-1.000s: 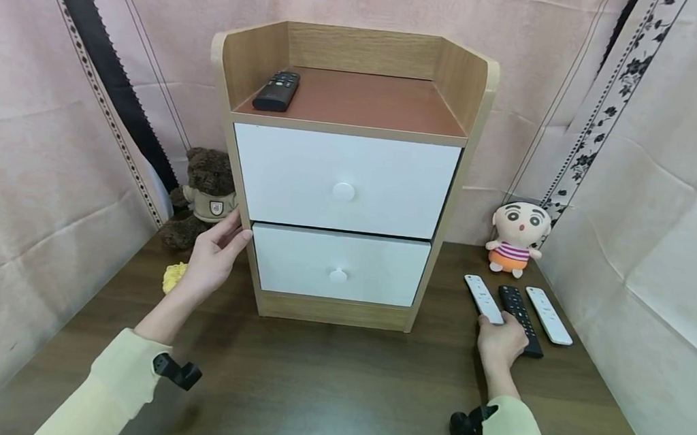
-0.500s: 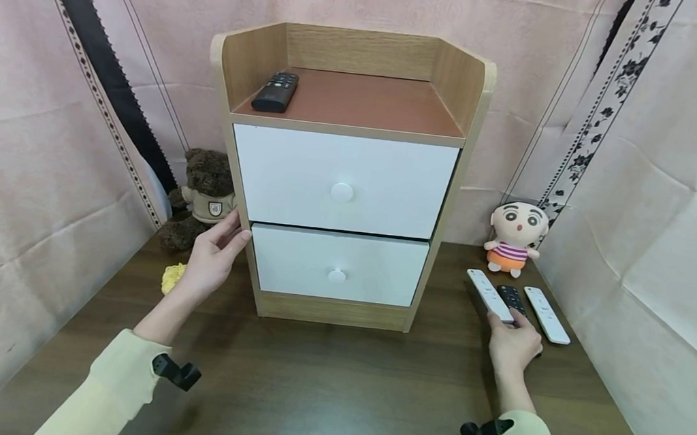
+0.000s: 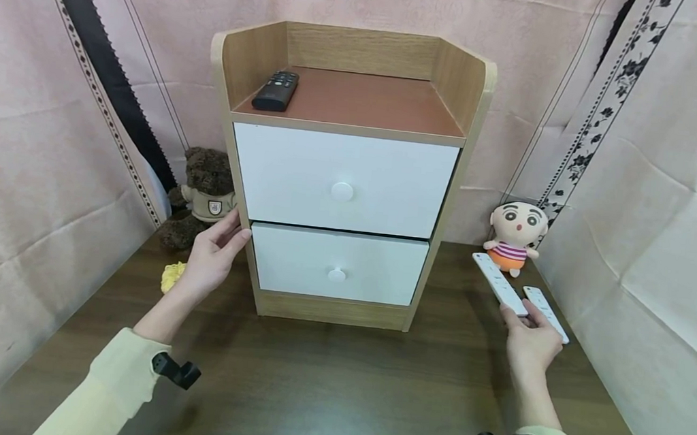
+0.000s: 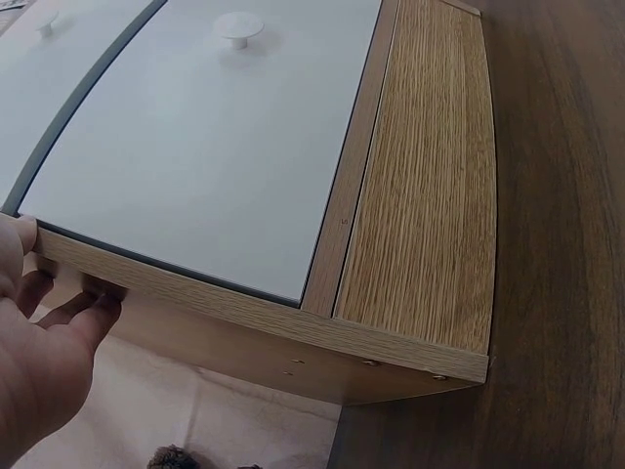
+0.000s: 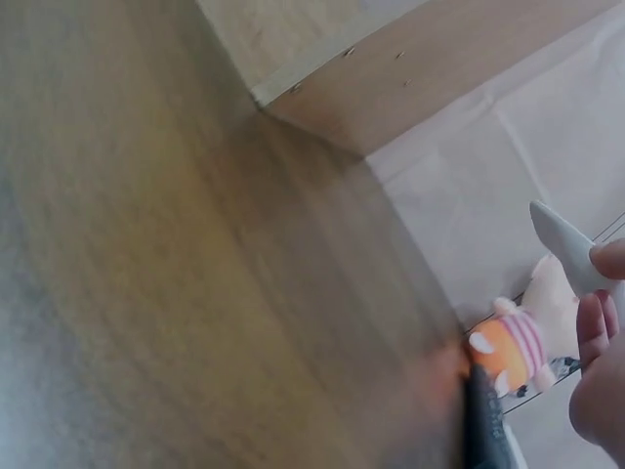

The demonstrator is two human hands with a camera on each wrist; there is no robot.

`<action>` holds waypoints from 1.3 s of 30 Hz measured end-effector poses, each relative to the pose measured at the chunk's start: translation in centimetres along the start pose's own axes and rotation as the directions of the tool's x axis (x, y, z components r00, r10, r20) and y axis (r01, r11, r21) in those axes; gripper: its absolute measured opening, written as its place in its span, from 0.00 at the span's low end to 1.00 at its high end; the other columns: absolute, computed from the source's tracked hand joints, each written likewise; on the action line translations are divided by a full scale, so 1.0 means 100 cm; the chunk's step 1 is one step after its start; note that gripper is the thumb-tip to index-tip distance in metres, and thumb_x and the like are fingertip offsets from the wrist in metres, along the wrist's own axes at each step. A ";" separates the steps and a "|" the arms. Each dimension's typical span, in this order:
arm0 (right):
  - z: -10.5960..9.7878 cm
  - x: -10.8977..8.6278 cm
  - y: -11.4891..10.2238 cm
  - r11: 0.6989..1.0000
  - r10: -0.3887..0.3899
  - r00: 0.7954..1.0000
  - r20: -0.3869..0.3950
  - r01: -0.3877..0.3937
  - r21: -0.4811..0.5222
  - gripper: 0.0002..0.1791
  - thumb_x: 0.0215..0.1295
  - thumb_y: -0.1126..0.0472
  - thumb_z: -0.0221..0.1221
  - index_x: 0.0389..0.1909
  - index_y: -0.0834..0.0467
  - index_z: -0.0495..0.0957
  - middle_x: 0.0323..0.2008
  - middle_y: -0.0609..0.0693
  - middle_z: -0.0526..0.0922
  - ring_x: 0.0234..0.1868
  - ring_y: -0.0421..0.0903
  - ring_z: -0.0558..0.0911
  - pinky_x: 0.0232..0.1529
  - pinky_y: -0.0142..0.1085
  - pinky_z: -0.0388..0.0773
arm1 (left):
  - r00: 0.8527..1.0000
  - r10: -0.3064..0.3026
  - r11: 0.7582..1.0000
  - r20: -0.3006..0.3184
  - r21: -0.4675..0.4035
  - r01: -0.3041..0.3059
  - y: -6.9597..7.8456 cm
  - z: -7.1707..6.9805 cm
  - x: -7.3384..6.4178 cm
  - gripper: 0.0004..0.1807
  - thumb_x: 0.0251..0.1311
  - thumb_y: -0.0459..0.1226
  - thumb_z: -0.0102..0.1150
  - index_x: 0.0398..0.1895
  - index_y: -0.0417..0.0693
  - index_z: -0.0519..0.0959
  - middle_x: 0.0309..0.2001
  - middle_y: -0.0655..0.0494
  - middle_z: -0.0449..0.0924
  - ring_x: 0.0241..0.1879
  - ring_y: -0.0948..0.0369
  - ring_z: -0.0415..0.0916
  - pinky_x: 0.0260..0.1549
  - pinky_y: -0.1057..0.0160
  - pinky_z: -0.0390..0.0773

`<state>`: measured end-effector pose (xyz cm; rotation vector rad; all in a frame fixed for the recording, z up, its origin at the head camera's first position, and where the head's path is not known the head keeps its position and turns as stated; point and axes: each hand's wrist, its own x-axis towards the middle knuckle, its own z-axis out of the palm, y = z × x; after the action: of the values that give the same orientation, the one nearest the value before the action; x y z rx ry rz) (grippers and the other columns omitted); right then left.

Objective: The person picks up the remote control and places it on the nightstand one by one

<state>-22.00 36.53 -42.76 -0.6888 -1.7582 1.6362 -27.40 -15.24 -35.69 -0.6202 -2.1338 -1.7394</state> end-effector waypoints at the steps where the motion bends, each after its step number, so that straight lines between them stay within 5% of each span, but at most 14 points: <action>1: -0.001 -0.001 -0.003 1.000 0.006 1.000 0.003 -0.006 0.022 0.27 0.56 0.67 0.74 0.58 0.66 0.82 0.19 0.34 0.79 0.20 0.28 0.77 0.20 0.18 0.73 | 1.000 0.000 1.000 0.000 -0.001 0.000 0.000 0.000 0.000 0.31 0.78 0.36 0.53 0.80 0.46 0.58 0.76 0.49 0.62 0.72 0.51 0.64 0.63 0.64 0.73; 8: -0.006 -0.007 -0.020 0.989 0.029 0.999 0.025 -0.032 0.148 0.30 0.56 0.70 0.74 0.62 0.67 0.80 0.24 0.38 0.82 0.24 0.31 0.79 0.25 0.19 0.77 | 1.000 -0.002 1.000 -0.002 -0.008 0.002 0.002 0.000 0.000 0.31 0.78 0.35 0.52 0.80 0.45 0.58 0.76 0.48 0.62 0.72 0.50 0.64 0.62 0.65 0.73; 14: -0.012 -0.012 -0.037 0.963 0.047 0.997 0.059 -0.061 0.263 0.21 0.57 0.72 0.73 0.51 0.57 0.86 0.27 0.43 0.83 0.26 0.34 0.82 0.29 0.21 0.81 | 1.000 0.000 1.000 -0.002 -0.009 0.000 0.001 0.001 0.000 0.31 0.78 0.35 0.53 0.80 0.44 0.58 0.76 0.48 0.62 0.72 0.50 0.64 0.62 0.66 0.74; 23: -0.017 -0.018 -0.063 0.908 0.037 0.994 0.103 -0.077 0.411 0.19 0.56 0.74 0.73 0.48 0.58 0.88 0.31 0.48 0.84 0.27 0.38 0.81 0.27 0.24 0.82 | 1.000 -0.006 1.000 0.001 -0.011 0.006 0.000 0.000 0.001 0.31 0.78 0.36 0.52 0.80 0.45 0.58 0.76 0.47 0.62 0.72 0.51 0.64 0.62 0.66 0.73; 26: -0.015 -0.021 -0.070 0.845 -0.003 0.993 0.119 -0.061 0.532 0.17 0.56 0.80 0.70 0.45 0.61 0.88 0.31 0.52 0.84 0.25 0.41 0.80 0.25 0.26 0.81 | 1.000 -0.006 1.000 0.004 -0.012 0.006 0.001 0.000 0.000 0.31 0.78 0.35 0.52 0.80 0.45 0.58 0.76 0.47 0.62 0.72 0.51 0.64 0.62 0.67 0.73; 30: -0.014 -0.024 -0.078 0.679 -0.076 0.984 0.162 -0.067 0.731 0.18 0.57 0.88 0.61 0.45 0.72 0.86 0.33 0.59 0.83 0.24 0.47 0.79 0.25 0.30 0.82 | 1.000 -0.005 1.000 0.004 -0.021 0.005 0.000 0.000 0.000 0.31 0.78 0.35 0.53 0.80 0.45 0.58 0.76 0.47 0.62 0.72 0.51 0.64 0.62 0.67 0.74; 32: -0.015 -0.026 -0.081 0.624 -0.114 0.978 0.177 -0.068 0.778 0.19 0.57 0.90 0.59 0.47 0.75 0.84 0.34 0.61 0.83 0.25 0.48 0.79 0.25 0.32 0.82 | 1.000 -0.006 1.000 0.004 -0.026 0.006 0.000 0.000 0.000 0.31 0.78 0.35 0.53 0.80 0.45 0.58 0.76 0.47 0.62 0.72 0.51 0.64 0.62 0.67 0.74; 34: -0.016 -0.028 -0.084 0.590 -0.150 0.972 0.183 -0.061 0.805 0.19 0.57 0.91 0.58 0.48 0.77 0.83 0.35 0.62 0.83 0.28 0.50 0.79 0.25 0.33 0.82 | 1.000 -0.006 1.000 0.004 -0.028 0.006 0.000 0.000 0.000 0.31 0.78 0.35 0.53 0.80 0.45 0.58 0.76 0.48 0.62 0.72 0.51 0.64 0.62 0.66 0.74; 39: -0.018 -0.034 -0.094 0.558 -0.189 0.965 0.183 -0.047 0.828 0.22 0.56 0.92 0.56 0.51 0.79 0.81 0.37 0.65 0.83 0.33 0.51 0.82 0.26 0.34 0.84 | 1.000 -0.005 1.000 0.004 -0.028 0.005 0.001 -0.001 0.000 0.31 0.78 0.35 0.53 0.80 0.45 0.58 0.76 0.47 0.62 0.72 0.50 0.64 0.62 0.66 0.73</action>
<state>-17.99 34.38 -33.65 0.0653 -0.8931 2.2796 -27.40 -15.27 -35.58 -0.6266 -2.1190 -1.7755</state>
